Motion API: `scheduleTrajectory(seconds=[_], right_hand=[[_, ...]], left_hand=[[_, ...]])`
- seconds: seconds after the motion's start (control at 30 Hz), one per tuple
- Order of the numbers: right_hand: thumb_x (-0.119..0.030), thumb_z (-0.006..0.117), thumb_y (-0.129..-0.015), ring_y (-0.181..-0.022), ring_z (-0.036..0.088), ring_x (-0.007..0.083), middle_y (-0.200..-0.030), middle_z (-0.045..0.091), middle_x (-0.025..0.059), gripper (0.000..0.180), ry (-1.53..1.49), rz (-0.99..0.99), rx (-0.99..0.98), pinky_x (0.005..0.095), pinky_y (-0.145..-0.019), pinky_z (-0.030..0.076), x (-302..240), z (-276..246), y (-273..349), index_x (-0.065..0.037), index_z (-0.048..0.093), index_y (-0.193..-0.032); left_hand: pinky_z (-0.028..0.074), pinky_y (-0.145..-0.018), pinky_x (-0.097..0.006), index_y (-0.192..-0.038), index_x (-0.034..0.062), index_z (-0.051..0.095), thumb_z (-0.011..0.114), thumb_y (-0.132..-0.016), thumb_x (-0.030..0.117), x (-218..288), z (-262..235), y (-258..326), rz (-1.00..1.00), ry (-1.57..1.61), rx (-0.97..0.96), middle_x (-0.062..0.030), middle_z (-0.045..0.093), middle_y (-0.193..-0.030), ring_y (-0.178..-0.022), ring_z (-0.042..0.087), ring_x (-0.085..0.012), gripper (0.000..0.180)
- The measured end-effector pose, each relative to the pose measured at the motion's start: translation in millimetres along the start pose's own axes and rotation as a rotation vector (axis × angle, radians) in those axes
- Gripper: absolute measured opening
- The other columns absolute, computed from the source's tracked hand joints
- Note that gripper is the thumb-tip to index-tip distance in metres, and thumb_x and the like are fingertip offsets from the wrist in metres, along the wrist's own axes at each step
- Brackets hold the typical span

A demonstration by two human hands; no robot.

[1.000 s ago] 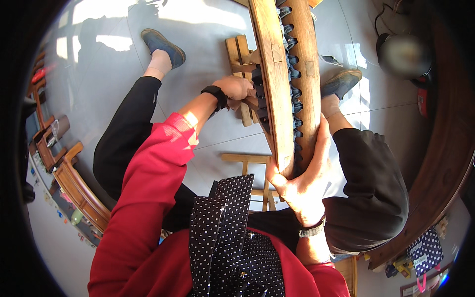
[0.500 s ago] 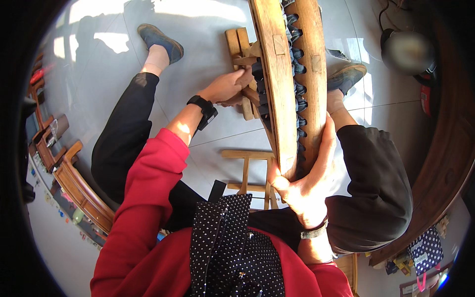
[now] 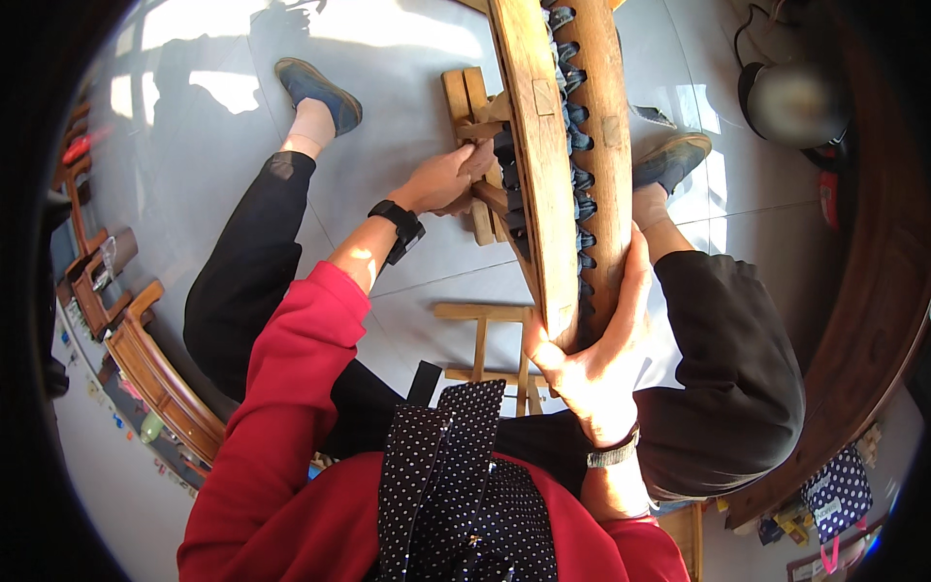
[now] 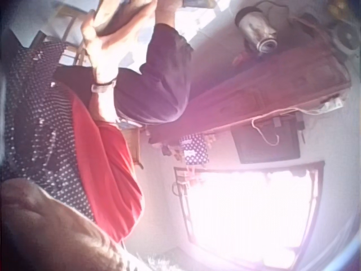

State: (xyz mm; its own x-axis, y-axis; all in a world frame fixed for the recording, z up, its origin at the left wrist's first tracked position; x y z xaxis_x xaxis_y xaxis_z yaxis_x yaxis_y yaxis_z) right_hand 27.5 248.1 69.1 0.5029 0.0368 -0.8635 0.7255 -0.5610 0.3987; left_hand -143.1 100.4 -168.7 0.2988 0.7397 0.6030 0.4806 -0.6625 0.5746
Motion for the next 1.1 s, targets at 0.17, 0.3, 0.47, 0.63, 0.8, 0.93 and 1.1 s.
scheduleTrajectory(seconds=[0.17, 0.3, 0.47, 0.63, 0.8, 0.93, 1.1], right_hand=[[-0.019, 0.082, -0.071, -0.119, 0.060, 0.0257, -0.135, 0.057, 0.0216, 0.110, 0.066, 0.055, -0.002, 0.0382, -0.103, 0.048, 9, -3, 4, 0.001, 0.019, -0.159], [-0.021, 0.084, -0.071, -0.119, 0.059, 0.0238, -0.134, 0.057, 0.0193, 0.111, 0.084, -0.035, 0.020, 0.0363, -0.102, 0.047, 0, 0, 2, 0.001, 0.019, -0.159], [-0.020, 0.081, -0.072, -0.106, 0.061, 0.0201, -0.126, 0.061, 0.0164, 0.106, -0.042, 0.080, 0.000, 0.0336, -0.095, 0.051, 2, 2, 1, 0.000, 0.022, -0.158], [-0.021, 0.082, -0.072, -0.103, 0.061, 0.0191, -0.125, 0.061, 0.0160, 0.106, -0.025, 0.006, 0.023, 0.0320, -0.092, 0.051, -3, 1, -1, 0.001, 0.023, -0.158], [-0.021, 0.083, -0.071, -0.104, 0.061, 0.0194, -0.126, 0.061, 0.0170, 0.107, -0.050, 0.033, 0.015, 0.0327, -0.093, 0.051, 3, 0, 2, 0.001, 0.024, -0.157], [-0.021, 0.084, -0.071, -0.104, 0.061, 0.0192, -0.125, 0.061, 0.0168, 0.107, 0.011, 0.010, 0.010, 0.0331, -0.093, 0.051, 0, 2, 0, 0.001, 0.024, -0.157], [-0.022, 0.084, -0.072, -0.098, 0.062, 0.0180, -0.122, 0.063, 0.0159, 0.106, -0.048, 0.057, -0.010, 0.0311, -0.088, 0.053, 1, 2, 0, 0.001, 0.024, -0.157]], left_hand=[[0.048, -0.051, -0.040, -0.109, 0.0129, 0.057, 0.030, -0.102, 0.022, -15, 19, 4, -0.193, 0.227, -0.254, -0.0125, 0.060, -0.061, -0.052, 0.062, -0.0274, 0.029], [0.040, -0.044, -0.038, -0.107, 0.0124, 0.066, 0.044, -0.097, 0.017, -8, 28, 6, -0.398, 0.388, -0.480, -0.0097, 0.056, -0.060, -0.044, 0.052, -0.0201, 0.024], [0.045, -0.048, -0.038, -0.102, 0.0128, 0.072, 0.047, -0.093, 0.013, 23, 26, -15, 0.108, -0.215, -0.393, -0.0118, 0.066, -0.070, -0.048, 0.059, -0.0236, 0.027], [0.047, -0.052, -0.039, -0.103, 0.0089, 0.061, 0.037, -0.103, 0.018, -28, 26, -6, -0.052, -0.056, -0.101, -0.0099, 0.068, -0.076, -0.054, 0.062, -0.0243, 0.026], [0.044, -0.044, -0.038, -0.102, 0.0075, 0.059, 0.036, -0.101, 0.013, -26, 28, -1, -0.056, 0.109, -0.142, -0.0066, 0.067, -0.074, -0.045, 0.058, -0.0204, 0.024], [0.047, -0.044, -0.036, -0.102, 0.0060, 0.067, 0.041, -0.093, 0.005, -6, 25, 7, -0.351, 0.355, -0.443, -0.0083, 0.070, -0.078, -0.049, 0.060, -0.0164, 0.027], [0.043, -0.043, -0.034, -0.098, 0.0093, 0.071, 0.045, -0.088, 0.004, 9, 23, -4, -0.245, 0.001, -0.531, -0.0095, 0.069, -0.076, -0.050, 0.062, -0.0168, 0.028]])
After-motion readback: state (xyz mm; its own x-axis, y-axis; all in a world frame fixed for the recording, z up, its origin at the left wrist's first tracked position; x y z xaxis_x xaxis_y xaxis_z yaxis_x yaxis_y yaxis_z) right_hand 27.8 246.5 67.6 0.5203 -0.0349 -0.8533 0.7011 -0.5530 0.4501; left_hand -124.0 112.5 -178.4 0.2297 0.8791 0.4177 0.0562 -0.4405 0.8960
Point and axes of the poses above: each hand's wrist, its own y-axis away from the middle knuckle, its own z-axis out of the palm, x = y × z, the point moved 9 cm from there along -y, towards the middle knuckle
